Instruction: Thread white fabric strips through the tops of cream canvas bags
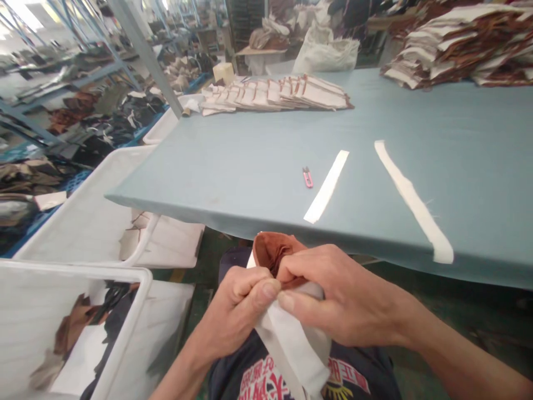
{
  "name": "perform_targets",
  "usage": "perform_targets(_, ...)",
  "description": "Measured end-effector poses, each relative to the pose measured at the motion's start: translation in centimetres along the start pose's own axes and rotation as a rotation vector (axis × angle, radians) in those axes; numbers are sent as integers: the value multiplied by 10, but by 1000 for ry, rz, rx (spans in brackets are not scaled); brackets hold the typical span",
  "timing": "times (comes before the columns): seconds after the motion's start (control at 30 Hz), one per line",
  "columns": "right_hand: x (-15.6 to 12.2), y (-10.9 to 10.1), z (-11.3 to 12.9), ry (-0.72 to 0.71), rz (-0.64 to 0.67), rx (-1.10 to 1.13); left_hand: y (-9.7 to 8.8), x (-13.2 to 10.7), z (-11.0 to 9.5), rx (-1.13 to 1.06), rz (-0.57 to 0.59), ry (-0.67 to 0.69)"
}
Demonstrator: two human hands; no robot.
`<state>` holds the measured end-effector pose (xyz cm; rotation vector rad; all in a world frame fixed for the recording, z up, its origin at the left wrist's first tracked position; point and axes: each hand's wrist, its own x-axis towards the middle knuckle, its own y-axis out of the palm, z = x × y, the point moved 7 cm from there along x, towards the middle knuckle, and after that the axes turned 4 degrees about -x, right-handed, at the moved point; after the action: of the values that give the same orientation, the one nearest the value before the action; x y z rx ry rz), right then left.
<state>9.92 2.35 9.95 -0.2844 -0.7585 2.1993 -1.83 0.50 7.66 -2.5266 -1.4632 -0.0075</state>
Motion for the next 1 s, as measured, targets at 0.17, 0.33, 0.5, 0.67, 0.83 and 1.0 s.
perform_targets(0.17, 5, 5, -11, -86, 196, 200, 5, -3, 25, -207, -80, -81)
perform_targets(0.33, -6, -4, -9, -205, 38, -90, 4, -3, 34, -290, -91, -150)
perform_targets(0.5, -24, -9, 15, -305, -83, -216, 6, -4, 1, -123, 80, -160)
perform_targets(0.67, -23, -4, 12, -335, -124, -28, 10, -10, -30, 156, 125, -131)
perform_targets(0.83, -13, 12, 4, -269, -57, 83, 10, -27, -24, 179, -3, -63)
perform_targets(1.0, -10, 41, 7, -336, 34, 217, 26, -46, 10, -136, 119, -33)
